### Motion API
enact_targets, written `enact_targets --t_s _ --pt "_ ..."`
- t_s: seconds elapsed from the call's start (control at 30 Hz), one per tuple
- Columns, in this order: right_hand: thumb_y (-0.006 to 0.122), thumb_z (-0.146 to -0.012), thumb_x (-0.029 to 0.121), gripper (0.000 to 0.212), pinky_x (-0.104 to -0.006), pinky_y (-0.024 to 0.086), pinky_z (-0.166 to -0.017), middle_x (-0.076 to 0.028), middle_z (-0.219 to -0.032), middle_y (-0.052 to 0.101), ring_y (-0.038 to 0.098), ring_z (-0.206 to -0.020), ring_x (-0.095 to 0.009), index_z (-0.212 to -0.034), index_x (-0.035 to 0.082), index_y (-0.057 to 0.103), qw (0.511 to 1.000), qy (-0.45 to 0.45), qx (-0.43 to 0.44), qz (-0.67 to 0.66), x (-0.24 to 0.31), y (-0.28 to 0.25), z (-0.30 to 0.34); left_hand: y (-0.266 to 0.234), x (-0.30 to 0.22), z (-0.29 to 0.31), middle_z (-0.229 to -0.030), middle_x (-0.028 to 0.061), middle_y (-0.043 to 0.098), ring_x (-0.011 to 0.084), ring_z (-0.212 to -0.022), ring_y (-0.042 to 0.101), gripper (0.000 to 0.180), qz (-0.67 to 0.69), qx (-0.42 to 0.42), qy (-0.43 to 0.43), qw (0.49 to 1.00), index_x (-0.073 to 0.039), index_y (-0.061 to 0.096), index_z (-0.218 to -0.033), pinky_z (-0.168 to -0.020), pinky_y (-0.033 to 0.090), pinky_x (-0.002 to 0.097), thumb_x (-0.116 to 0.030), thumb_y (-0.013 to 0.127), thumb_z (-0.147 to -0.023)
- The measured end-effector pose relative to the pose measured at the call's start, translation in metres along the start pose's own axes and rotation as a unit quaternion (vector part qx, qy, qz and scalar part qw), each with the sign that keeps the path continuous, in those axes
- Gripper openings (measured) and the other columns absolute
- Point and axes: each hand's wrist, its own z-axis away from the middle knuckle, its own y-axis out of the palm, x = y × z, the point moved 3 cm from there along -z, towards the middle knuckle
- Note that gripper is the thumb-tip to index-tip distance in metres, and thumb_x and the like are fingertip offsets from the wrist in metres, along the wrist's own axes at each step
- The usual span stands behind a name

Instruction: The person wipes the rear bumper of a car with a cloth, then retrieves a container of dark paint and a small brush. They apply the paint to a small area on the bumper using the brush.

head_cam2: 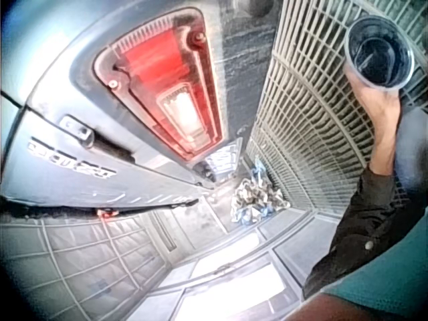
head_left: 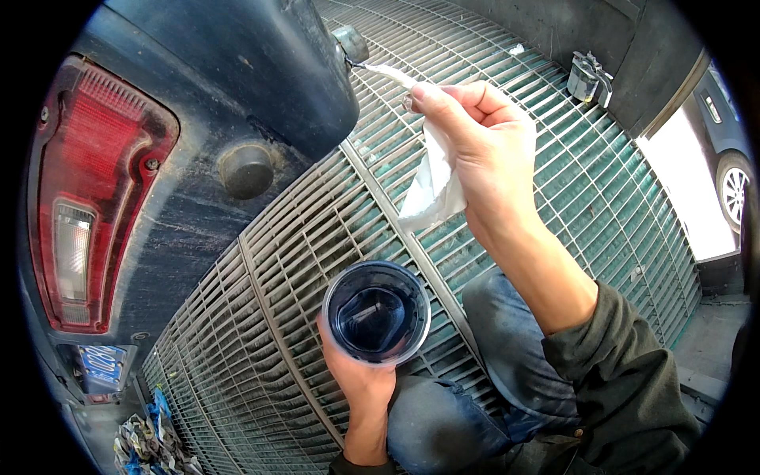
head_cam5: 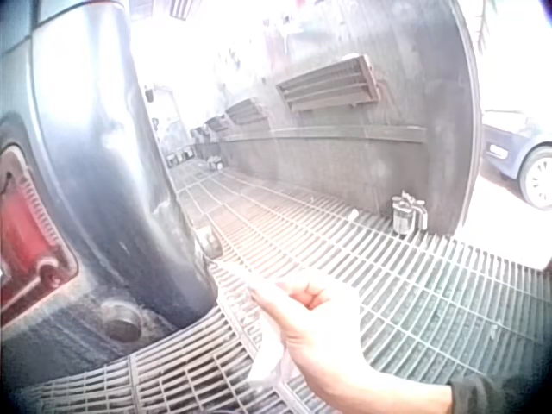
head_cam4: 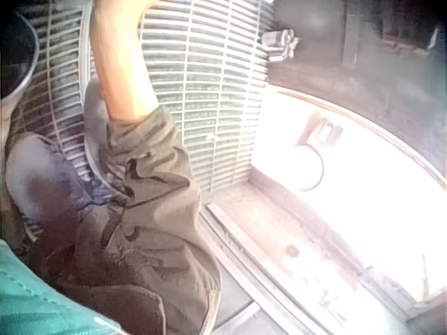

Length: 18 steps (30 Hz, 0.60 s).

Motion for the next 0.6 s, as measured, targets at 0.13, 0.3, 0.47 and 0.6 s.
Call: enact_targets --t_s 0.13,0.3,0.47,0.6 --pt "0.076 -0.086 0.014 0.016 -0.0189 0.048 -0.058 -0.007 -0.083 0.072 0.061 -0.066 -0.005 -0.089 0.002 0.067 0.999 0.013 0.002 0.03 -0.001 -0.001 0.001 0.0 -0.001 0.0 -0.126 0.0148 0.052 0.0249 -0.118 0.054 0.09 -0.014 -0.004 0.002 1.0 0.0 0.04 -0.135 -0.1 0.05 0.0378 -0.002 0.083 -0.057" --pt "0.079 -0.082 0.016 0.019 -0.0204 0.05 -0.059 -0.007 -0.078 0.07 0.064 -0.066 -0.007 -0.086 0.0 0.068 1.0 0.004 -0.001 0.015 -0.007 -0.004 -0.001 0.001 -0.002 -0.001 -0.126 0.0149 0.052 0.0247 -0.118 0.054 0.088 -0.046 0.0 0.013 0.999 0.001 0.04 -0.135 -0.101 0.048 0.038 -0.003 0.083 -0.058" --pt "0.079 -0.082 0.015 0.019 -0.02 0.051 -0.059 -0.006 -0.078 0.071 0.064 -0.067 -0.007 -0.086 0.001 0.068 1.0 0.014 0.001 0.024 -0.008 -0.006 0.0 0.003 -0.008 -0.002 -0.126 0.0147 0.052 0.0246 -0.118 0.054 0.087 -0.066 0.01 0.041 0.997 0.001 0.042 -0.134 -0.102 0.047 0.0374 0.0 0.083 -0.058" --pt "0.079 -0.083 0.015 0.018 -0.0194 0.05 -0.059 -0.006 -0.078 0.07 0.064 -0.066 -0.006 -0.087 0.001 0.068 1.0 0.006 0.002 -0.004 -0.005 -0.008 0.001 0.004 -0.009 -0.002 -0.126 0.0146 0.052 0.0245 -0.118 0.054 0.087 -0.072 0.006 0.026 0.997 0.001 0.042 -0.134 -0.101 0.047 0.0371 0.001 0.083 -0.057"
